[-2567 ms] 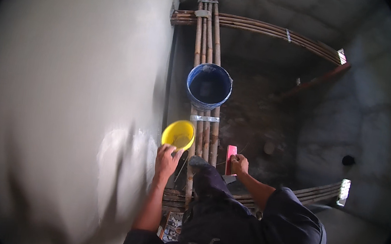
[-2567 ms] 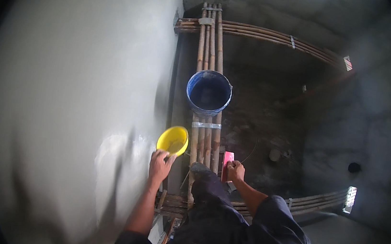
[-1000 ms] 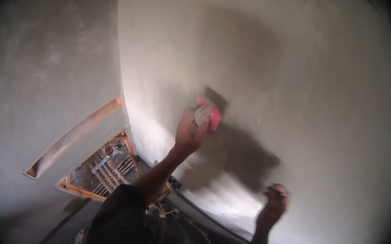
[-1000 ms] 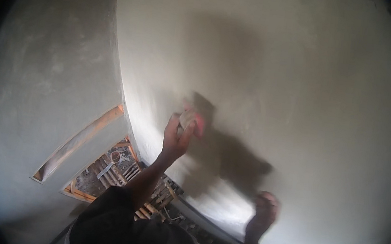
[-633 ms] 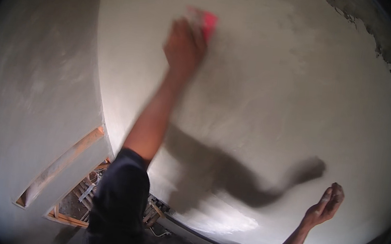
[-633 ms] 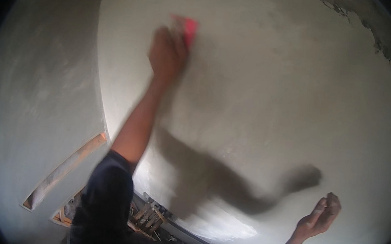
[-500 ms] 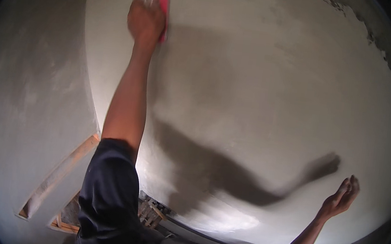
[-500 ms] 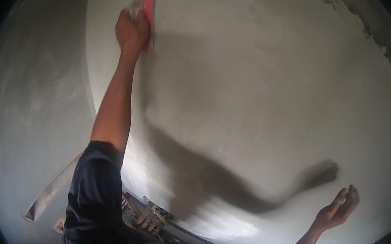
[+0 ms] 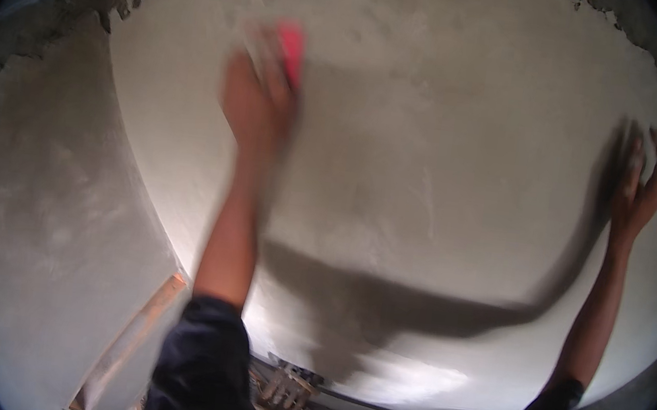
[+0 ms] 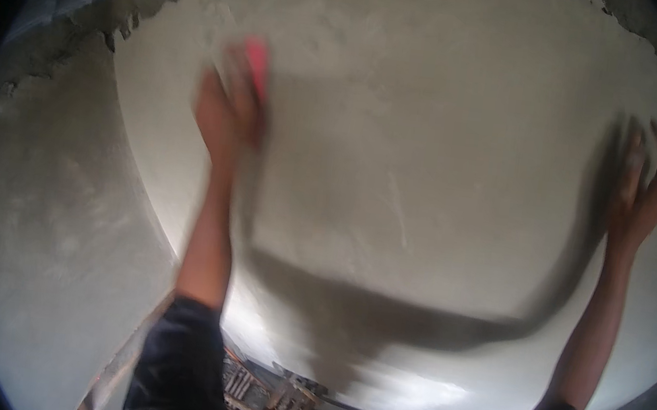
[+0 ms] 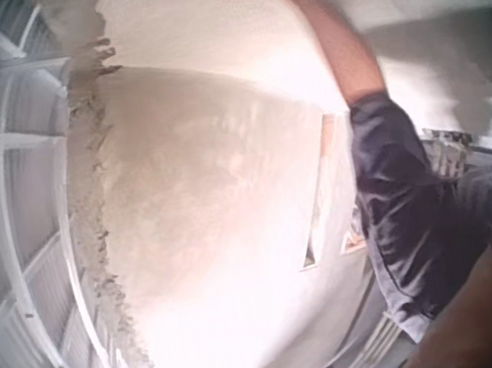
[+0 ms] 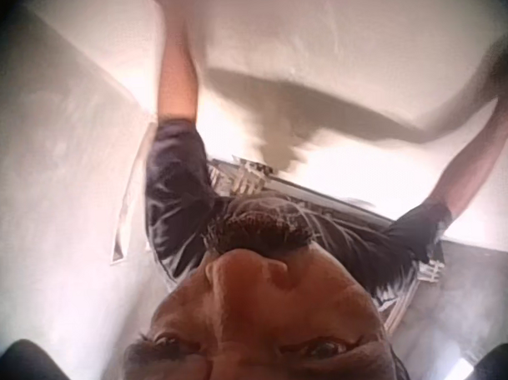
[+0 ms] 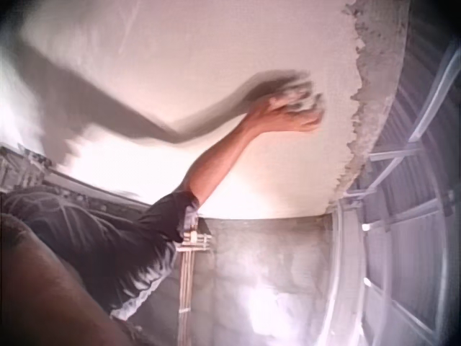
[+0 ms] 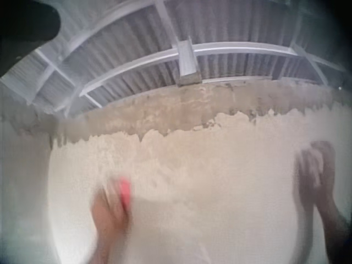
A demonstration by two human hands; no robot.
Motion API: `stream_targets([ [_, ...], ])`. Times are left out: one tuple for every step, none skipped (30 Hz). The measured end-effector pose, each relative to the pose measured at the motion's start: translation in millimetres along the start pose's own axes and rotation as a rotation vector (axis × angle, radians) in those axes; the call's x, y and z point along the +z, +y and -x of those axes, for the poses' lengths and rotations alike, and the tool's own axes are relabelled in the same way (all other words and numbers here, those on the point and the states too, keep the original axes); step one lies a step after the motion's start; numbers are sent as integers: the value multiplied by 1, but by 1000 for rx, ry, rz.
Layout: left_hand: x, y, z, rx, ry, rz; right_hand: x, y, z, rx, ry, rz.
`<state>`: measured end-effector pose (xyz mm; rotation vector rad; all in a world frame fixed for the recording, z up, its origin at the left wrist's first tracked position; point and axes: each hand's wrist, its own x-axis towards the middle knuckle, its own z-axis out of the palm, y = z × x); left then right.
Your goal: The person smooths a curved ceiling surface using a pink trowel, working in circular and sweeping motions. They occasionally dip the trowel into a yellow container held in the other hand, likely to apply water or compound, then continue smoothing the surface.
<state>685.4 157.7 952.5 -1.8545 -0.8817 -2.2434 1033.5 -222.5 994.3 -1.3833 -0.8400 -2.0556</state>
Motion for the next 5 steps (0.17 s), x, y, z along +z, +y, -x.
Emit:
stream_targets([
  [-7,-1,52,86,-120,-100,12,-14,-25,-25,71,-25],
  [-18,-11,103,359,-210,-382,31,-33,-51,-55,145,-62],
  [-25,-9,117,370,-210,-134,52,-20,-73,-68,173,9],
  [-29,-6,116,379,-217,106,67,-15,-94,-11,184,-40],
  [-21,6,84,318,-512,-427,79,-4,-113,25,177,-57],
])
